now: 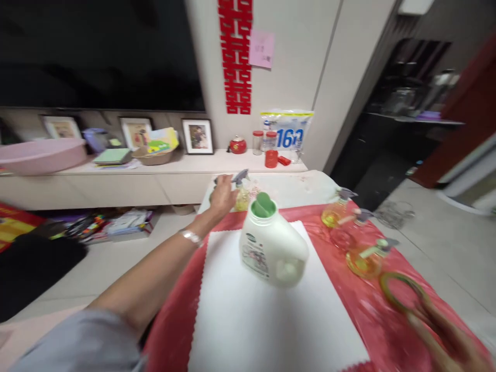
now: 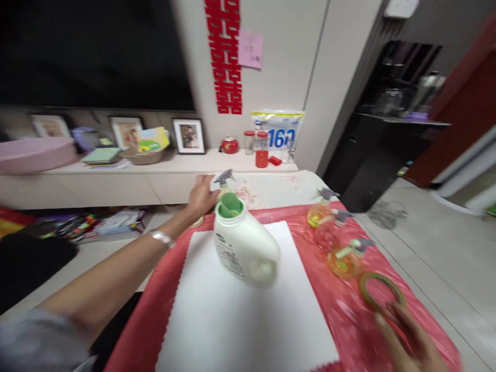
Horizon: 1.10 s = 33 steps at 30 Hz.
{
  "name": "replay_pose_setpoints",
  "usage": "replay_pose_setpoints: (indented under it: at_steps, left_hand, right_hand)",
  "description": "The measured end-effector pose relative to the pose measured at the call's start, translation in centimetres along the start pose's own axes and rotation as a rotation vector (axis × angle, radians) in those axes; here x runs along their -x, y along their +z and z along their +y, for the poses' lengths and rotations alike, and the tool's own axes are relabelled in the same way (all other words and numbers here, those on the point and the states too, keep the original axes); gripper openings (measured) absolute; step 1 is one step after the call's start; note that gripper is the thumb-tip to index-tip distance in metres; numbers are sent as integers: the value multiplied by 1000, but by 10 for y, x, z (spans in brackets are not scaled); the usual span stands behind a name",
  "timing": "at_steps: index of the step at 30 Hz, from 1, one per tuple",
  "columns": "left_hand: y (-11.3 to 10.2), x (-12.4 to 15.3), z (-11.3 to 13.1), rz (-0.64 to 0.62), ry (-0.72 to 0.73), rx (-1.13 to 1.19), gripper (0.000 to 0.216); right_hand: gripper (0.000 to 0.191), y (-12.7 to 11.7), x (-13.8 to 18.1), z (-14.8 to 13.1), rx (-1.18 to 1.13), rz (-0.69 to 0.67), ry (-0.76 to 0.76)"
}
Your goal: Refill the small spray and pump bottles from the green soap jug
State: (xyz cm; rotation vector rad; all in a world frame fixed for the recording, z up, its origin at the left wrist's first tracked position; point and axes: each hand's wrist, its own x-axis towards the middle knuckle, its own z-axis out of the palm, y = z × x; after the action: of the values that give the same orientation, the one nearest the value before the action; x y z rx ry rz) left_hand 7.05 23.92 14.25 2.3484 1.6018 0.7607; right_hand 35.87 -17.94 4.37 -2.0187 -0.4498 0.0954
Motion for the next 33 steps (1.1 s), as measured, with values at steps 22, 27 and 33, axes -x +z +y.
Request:
replay_pose_setpoints:
  at_steps: [22, 27, 33]
  left_hand:
    - [3, 295, -69, -92, -131, 510, 44]
    - [4, 299, -61, -146, -208, 652, 45]
    - [-9, 300, -24, -316, -81, 719, 26]
  right_hand:
    - [105, 88, -80, -14, -78, -118, -109]
    - [87, 79, -70, -24, -79, -88, -85]
    - [91, 44, -8, -39, -121, -210, -72]
